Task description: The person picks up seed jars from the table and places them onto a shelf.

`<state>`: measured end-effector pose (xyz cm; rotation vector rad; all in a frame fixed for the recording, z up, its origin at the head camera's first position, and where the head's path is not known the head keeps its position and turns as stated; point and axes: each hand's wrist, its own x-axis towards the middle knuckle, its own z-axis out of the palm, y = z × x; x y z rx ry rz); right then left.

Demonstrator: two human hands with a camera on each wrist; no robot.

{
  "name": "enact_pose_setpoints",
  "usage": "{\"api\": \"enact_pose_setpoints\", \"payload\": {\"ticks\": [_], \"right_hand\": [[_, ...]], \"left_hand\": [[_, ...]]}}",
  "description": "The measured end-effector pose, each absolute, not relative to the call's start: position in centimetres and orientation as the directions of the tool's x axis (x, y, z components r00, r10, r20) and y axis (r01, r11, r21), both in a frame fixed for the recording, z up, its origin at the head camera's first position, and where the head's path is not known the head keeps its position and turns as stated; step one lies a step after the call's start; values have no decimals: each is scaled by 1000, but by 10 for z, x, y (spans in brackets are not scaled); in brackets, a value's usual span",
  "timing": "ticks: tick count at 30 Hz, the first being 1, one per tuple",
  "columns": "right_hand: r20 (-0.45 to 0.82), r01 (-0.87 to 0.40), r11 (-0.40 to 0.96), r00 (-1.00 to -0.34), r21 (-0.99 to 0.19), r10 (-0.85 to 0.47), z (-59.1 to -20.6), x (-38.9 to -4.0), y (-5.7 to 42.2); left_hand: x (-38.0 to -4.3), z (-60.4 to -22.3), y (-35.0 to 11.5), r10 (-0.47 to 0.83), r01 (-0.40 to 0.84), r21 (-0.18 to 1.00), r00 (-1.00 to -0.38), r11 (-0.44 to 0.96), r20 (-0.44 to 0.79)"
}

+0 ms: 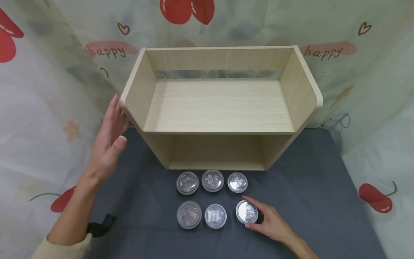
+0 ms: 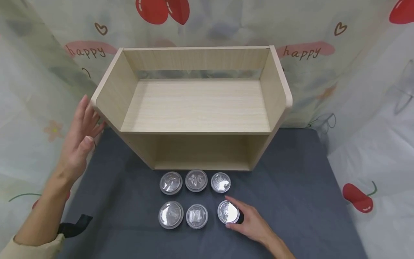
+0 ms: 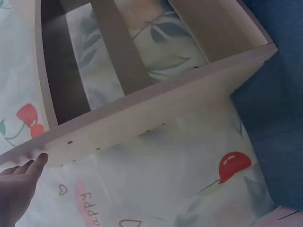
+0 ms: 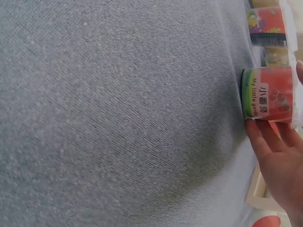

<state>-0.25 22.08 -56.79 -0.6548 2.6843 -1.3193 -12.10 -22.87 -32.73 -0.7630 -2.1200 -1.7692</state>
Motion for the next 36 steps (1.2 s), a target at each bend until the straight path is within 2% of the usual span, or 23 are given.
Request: {"api": "enact_pose_setpoints", "payload": {"ticks": [8,12,22,36], "right_hand": [[77,-345,566,-893,-749,-443,-553,-8,223],[79,-366,551,-877,-750,-475,-540,-14,224],[97,-386,489,-851,-782,-517,-504,-24,218],[135,-418,423,-821,-803,-555,-468,-42,207]], "left_hand": [[-130,-322,-225,275,620,783,-761,43,588],[-133,-320,-226,274,622,783,-756,15,595],[-141,-314,-224,245,555,830,-799,-50,549],[-148,-308,-216,139,394,888,-891,-237,433]]}}
